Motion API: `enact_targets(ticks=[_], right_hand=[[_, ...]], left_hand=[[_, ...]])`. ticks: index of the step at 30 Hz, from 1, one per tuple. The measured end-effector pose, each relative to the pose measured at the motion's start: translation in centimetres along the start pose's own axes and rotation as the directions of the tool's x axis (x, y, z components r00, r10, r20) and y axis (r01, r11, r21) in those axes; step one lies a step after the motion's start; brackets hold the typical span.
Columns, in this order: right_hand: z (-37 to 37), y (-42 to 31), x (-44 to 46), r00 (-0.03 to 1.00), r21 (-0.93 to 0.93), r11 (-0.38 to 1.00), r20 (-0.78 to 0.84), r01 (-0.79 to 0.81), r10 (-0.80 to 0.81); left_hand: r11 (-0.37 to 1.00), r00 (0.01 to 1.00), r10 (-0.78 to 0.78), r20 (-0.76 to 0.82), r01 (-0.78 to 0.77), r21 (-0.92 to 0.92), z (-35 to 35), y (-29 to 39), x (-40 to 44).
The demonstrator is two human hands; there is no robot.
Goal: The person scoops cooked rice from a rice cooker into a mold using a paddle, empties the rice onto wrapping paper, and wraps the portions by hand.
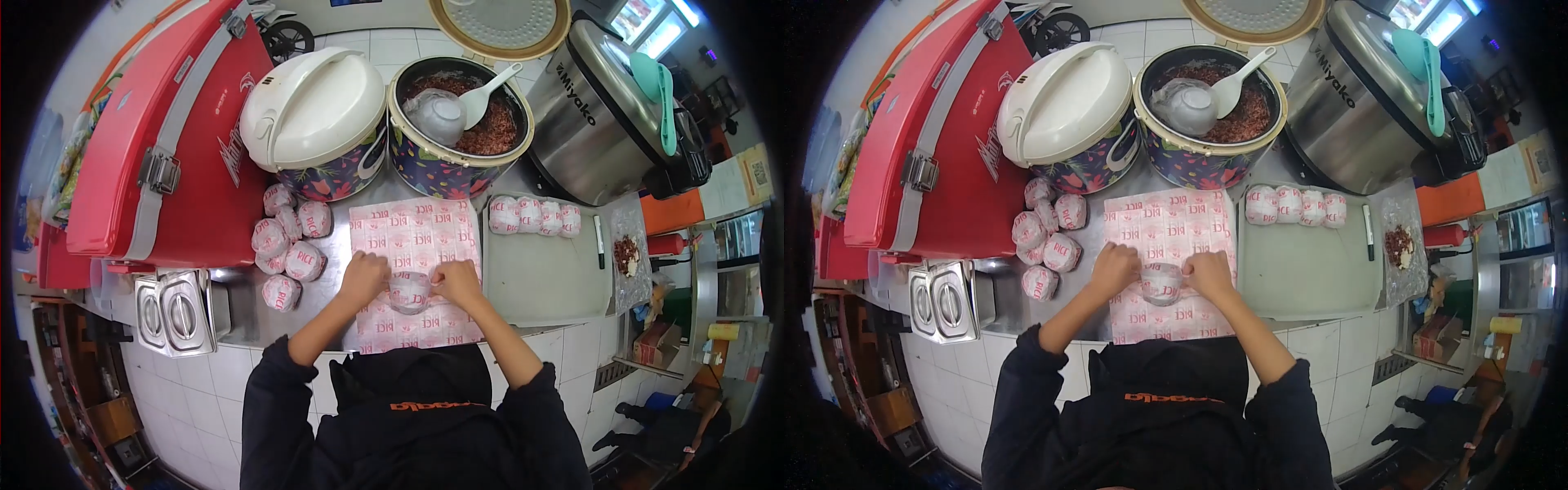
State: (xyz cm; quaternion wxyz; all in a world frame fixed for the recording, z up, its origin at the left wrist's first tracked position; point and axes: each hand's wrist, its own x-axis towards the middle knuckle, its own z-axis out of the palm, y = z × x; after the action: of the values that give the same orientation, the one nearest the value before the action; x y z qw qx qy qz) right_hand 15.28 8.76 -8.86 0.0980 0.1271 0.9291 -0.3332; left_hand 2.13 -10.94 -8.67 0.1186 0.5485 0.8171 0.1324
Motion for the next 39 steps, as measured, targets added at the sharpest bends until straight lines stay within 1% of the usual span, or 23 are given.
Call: enact_targets(ticks=[4,6,8,10,11,14,15,16,17,18,20,21,22,24,25,26,28,29,32,34,36,37,39], right_hand=[[2.6,-1.4,-3.3,0.973,-0.132,0.989,-0.214,0.059,-0.087],[4.1,-1.7,-4.3,0.841,-0.234,0.964,-0.489,0.128,-0.231],[5.3,-1.6,-5.6,0.885,-0.221,0.972,-0.434,0.076,-0.168],[5.1,-2.3,-6.0,0.847,-0.250,0.960,-0.478,0.125,-0.235],[5.1,-2.9,-6.4,0.893,-0.151,0.978,-0.406,0.145,-0.195],[4.8,-4.4,-6.3,0.885,-0.131,0.984,-0.437,0.117,-0.163],[4.2,-4.4,-5.9,0.881,-0.141,0.983,-0.443,0.114,-0.166],[3.4,-4.2,-5.5,0.902,-0.022,0.994,-0.418,0.105,-0.105],[2.8,-4.0,-5.1,0.925,0.103,0.990,-0.378,0.094,-0.048],[1.5,-4.2,-4.7,0.927,0.104,0.991,-0.371,0.090,-0.045],[-1.7,-5.5,-3.4,0.962,0.076,0.978,-0.180,-0.193,0.204],[-2.8,-5.9,-2.5,0.952,0.065,0.968,-0.179,-0.241,0.249],[-3.6,-5.9,-1.8,0.937,0.050,0.954,-0.182,-0.296,0.300],[-3.8,-5.6,0.1,0.934,-0.072,0.954,-0.237,-0.290,0.266],[-3.2,-5.7,0.9,0.938,-0.184,0.946,-0.277,-0.265,0.209],[-2.2,-5.6,1.4,0.939,-0.182,0.948,-0.273,-0.262,0.208],[-1.2,-6.4,2.1,0.937,-0.283,0.957,-0.347,-0.065,-0.039],[-0.7,-6.6,1.5,0.952,-0.246,0.969,-0.293,0.013,-0.088],[0.6,-6.3,0.2,0.908,-0.189,0.969,-0.357,0.160,-0.220],[1.4,-5.7,-0.7,0.894,-0.181,0.970,-0.389,0.165,-0.224],[2.2,-5.2,-1.9,0.881,-0.167,0.971,-0.416,0.170,-0.226],[2.3,-5.0,-2.4,0.846,-0.149,0.970,-0.477,0.192,-0.240],[2.8,-4.5,-3.1,0.808,-0.130,0.969,-0.535,0.212,-0.249]], left_hand=[[0.993,0.957,0.105,-0.271,-0.087,0.078,3.6,0.9,-3.1],[0.985,0.917,0.153,-0.368,-0.114,0.126,4.0,1.1,-3.7],[0.983,0.845,0.172,-0.506,-0.181,0.031,4.0,1.3,-3.7],[0.980,0.853,0.156,-0.498,-0.199,-0.033,2.6,2.1,-3.5],[0.978,0.874,0.144,-0.463,-0.196,-0.066,2.1,2.2,-3.7],[0.983,0.904,0.112,-0.411,-0.162,-0.088,2.8,1.2,-4.4],[0.970,0.889,0.024,-0.458,-0.132,-0.205,3.3,1.4,-4.2],[0.938,0.870,-0.064,-0.489,-0.115,-0.328,4.0,1.9,-4.0],[0.793,0.871,-0.307,-0.384,0.011,-0.609,4.8,2.6,-3.9],[0.790,0.871,-0.313,-0.379,0.016,-0.613,4.3,3.7,-3.4],[0.454,0.691,-0.705,-0.162,0.264,-0.851,1.1,6.4,-2.1],[0.385,0.683,-0.717,-0.136,0.225,-0.895,-1.0,7.7,-1.3],[0.379,0.692,-0.711,-0.126,0.225,-0.898,-0.8,7.6,-0.8],[0.722,0.878,-0.440,-0.190,0.220,-0.656,0.2,7.5,0.1],[0.797,0.935,-0.225,-0.274,0.015,-0.604,0.4,7.4,0.0],[0.797,0.935,-0.230,-0.271,0.021,-0.604,0.5,7.0,0.1],[0.795,0.979,0.002,-0.202,-0.124,-0.593,0.4,5.9,0.8],[0.795,0.980,-0.001,-0.200,-0.121,-0.594,0.3,5.6,1.0],[0.798,0.938,-0.343,-0.044,0.267,-0.540,0.4,5.3,2.1],[0.751,0.906,-0.420,-0.054,0.313,-0.581,0.8,6.2,2.2],[0.695,0.807,-0.572,-0.148,0.381,-0.610,1.6,6.3,2.2],[0.693,0.807,-0.573,-0.143,0.383,-0.611,2.0,6.3,2.4],[0.634,0.738,-0.522,-0.427,0.001,-0.774,2.9,6.1,2.9]])
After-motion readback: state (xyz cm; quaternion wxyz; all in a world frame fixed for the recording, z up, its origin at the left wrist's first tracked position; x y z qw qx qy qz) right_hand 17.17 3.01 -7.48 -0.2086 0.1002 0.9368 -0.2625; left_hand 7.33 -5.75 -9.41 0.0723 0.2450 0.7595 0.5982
